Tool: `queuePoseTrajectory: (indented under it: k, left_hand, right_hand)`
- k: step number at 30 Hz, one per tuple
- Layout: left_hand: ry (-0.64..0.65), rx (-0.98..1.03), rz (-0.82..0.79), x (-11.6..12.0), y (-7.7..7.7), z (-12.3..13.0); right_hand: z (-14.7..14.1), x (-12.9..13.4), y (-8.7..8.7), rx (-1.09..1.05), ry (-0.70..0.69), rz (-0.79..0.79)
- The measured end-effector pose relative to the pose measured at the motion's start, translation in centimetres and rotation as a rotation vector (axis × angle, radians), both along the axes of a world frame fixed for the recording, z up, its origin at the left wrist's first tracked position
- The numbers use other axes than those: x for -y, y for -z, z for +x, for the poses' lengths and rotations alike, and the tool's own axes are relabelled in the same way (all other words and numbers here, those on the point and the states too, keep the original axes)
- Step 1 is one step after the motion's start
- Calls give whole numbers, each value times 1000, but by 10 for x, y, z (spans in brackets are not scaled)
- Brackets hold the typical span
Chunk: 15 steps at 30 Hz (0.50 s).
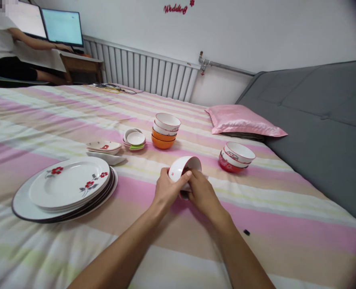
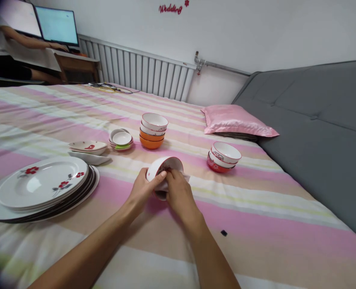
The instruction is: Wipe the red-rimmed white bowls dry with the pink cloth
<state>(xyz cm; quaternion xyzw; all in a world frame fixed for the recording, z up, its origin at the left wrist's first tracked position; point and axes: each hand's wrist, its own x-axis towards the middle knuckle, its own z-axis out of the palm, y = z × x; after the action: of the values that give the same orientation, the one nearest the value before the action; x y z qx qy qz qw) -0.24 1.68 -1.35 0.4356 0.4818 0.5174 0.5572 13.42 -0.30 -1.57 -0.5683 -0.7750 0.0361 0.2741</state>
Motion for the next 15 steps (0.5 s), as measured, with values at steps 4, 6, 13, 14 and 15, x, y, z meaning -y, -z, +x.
queuePoseTrajectory:
  k: [4, 6, 13, 14, 15]
  left_hand:
    - [-12, -174, 122, 1, 1, 1]
    - [-15, -195, 144, 2, 0, 0]
    - [-9, -271, 147, 6, -9, 2]
    - [-13, -284, 143, 7, -10, 2]
    - [-16, -297, 142, 7, -11, 3]
  right_hand:
    - [-3, 5, -9, -89, 6, -50]
    - [-4, 8, -14, -170, -6, -87]
    - [-7, 8, -17, -599, -115, -338]
    - [-8, 8, -16, -676, -116, -383]
    - [-9, 7, -14, -764, -113, -426]
